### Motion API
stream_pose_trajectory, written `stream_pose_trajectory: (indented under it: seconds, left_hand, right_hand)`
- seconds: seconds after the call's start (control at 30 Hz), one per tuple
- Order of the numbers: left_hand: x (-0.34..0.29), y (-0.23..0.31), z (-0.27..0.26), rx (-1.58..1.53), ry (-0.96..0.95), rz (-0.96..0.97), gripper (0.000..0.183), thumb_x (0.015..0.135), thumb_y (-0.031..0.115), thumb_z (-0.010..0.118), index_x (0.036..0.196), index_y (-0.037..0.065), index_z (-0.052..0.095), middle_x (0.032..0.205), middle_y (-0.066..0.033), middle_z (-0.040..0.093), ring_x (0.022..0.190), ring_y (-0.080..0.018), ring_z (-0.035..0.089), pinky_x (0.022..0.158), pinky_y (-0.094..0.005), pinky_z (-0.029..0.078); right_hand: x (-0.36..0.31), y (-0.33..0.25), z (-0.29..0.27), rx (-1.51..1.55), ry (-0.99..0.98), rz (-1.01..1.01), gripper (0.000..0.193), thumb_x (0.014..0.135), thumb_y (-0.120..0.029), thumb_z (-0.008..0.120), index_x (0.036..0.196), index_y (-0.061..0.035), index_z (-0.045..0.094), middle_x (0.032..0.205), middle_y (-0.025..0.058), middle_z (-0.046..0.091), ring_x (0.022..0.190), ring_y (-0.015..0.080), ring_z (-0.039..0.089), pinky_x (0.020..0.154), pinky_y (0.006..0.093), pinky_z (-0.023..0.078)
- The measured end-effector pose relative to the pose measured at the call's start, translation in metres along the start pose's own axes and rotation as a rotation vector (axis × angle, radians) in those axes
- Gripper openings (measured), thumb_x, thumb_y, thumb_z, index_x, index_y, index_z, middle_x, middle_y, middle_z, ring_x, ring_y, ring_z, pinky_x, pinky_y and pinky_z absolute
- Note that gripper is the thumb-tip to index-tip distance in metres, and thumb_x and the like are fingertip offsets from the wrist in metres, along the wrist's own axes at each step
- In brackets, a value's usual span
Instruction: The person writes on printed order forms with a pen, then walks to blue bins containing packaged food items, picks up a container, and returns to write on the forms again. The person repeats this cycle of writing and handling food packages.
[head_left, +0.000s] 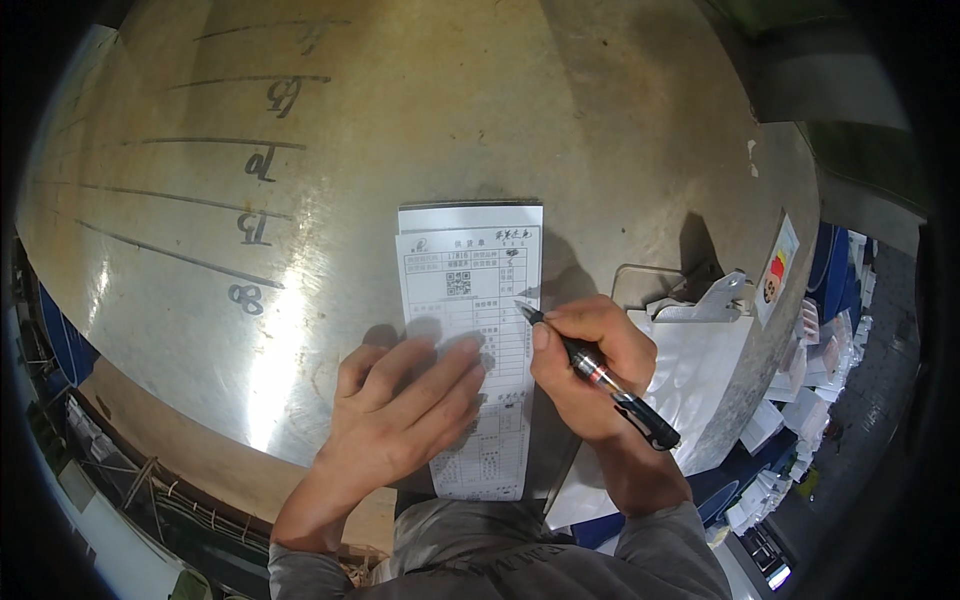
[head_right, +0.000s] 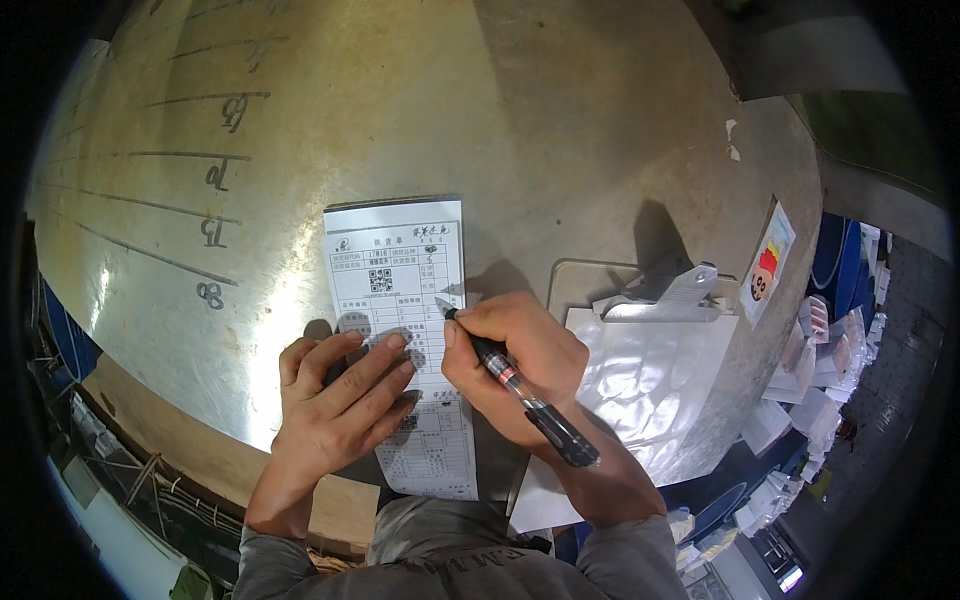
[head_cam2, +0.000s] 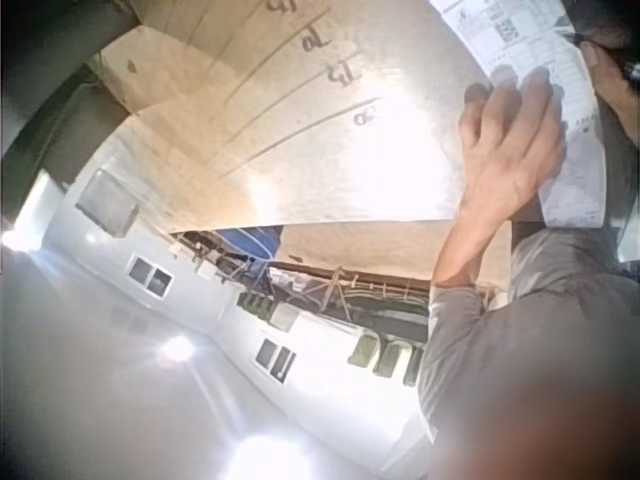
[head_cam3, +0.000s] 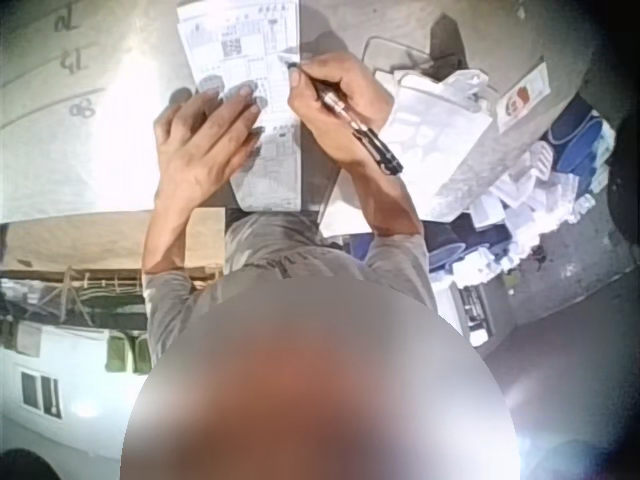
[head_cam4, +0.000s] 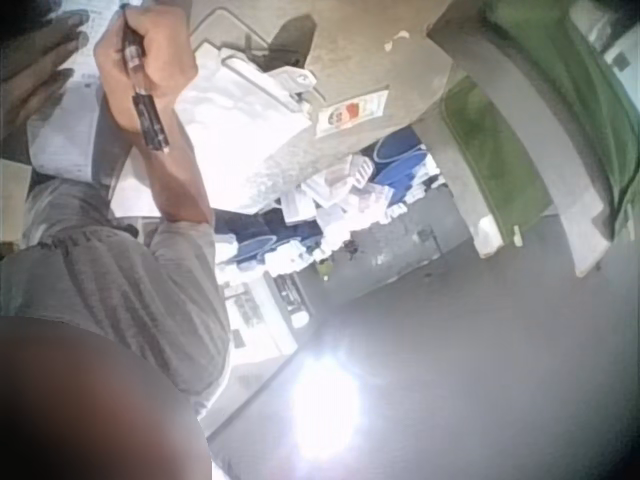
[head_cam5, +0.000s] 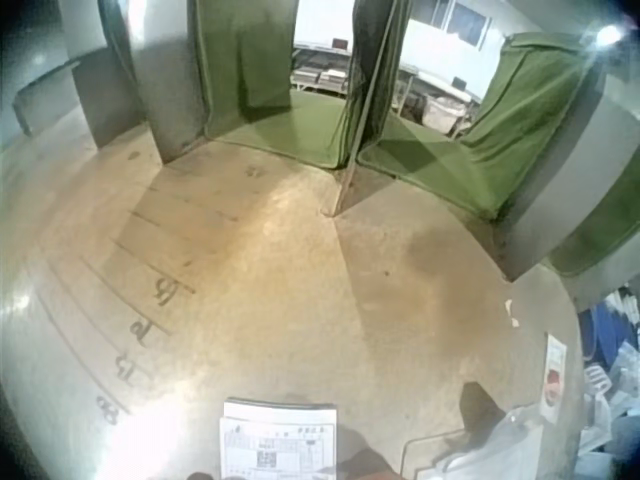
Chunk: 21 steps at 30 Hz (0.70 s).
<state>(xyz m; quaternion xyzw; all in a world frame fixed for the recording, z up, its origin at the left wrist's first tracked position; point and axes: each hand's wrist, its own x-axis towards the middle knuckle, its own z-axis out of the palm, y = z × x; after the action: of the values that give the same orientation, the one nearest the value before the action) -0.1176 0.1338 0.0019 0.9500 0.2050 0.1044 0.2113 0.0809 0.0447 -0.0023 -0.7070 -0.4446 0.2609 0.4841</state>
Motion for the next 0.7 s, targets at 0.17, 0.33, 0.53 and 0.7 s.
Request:
stream_pose_trajectory:
  seconds: [0.17, 0.33, 0.53, 0.7]
  left_hand:
    - [-0.0003, -0.0002, -0.0003, -0.007, 0.000, -0.003, 0.037, 0.077, 0.025, 0.078, 0.112, 0.017, 0.071, 0.132, 0.0035, 0.063, 0.116, -0.0189, 0.053, 0.097, -0.0367, 0.037]
    - [0.0000, -0.0003, -0.0008, -0.014, -0.005, -0.005, 0.036, 0.077, 0.025, 0.078, 0.112, 0.017, 0.071, 0.132, 0.0035, 0.063, 0.115, -0.0187, 0.053, 0.097, -0.0365, 0.038]
    - [0.0011, -0.0001, 0.0003, -0.011, -0.001, 0.003, 0.035, 0.077, 0.025, 0.078, 0.111, 0.017, 0.071, 0.131, 0.0033, 0.063, 0.115, -0.0190, 0.053, 0.097, -0.0367, 0.038]
    - [0.0004, -0.0007, -0.0012, -0.009, -0.003, -0.001, 0.035, 0.077, 0.025, 0.078, 0.110, 0.017, 0.071, 0.131, 0.0031, 0.063, 0.115, -0.0191, 0.053, 0.097, -0.0369, 0.038]
  right_hand:
    - [0.0027, -0.0014, 0.0023, 0.016, 0.048, 0.011, 0.019, 0.077, 0.004, 0.079, 0.091, 0.0005, 0.066, 0.084, 0.0125, 0.067, 0.068, 0.0185, 0.067, 0.058, 0.0275, 0.051]
    - [0.0030, -0.0021, 0.0023, 0.005, 0.041, 0.014, 0.019, 0.077, 0.004, 0.079, 0.091, 0.0007, 0.066, 0.084, 0.0125, 0.068, 0.069, 0.0176, 0.067, 0.058, 0.0272, 0.052]
    - [0.0030, -0.0013, 0.0006, -0.018, 0.042, -0.005, 0.020, 0.077, 0.004, 0.079, 0.091, 0.0009, 0.066, 0.084, 0.0129, 0.068, 0.068, 0.0181, 0.067, 0.058, 0.0271, 0.052]
    - [0.0038, -0.0029, 0.0019, -0.016, 0.033, 0.001, 0.020, 0.076, 0.003, 0.080, 0.091, 0.0009, 0.066, 0.083, 0.0136, 0.068, 0.068, 0.0196, 0.068, 0.058, 0.0277, 0.052]
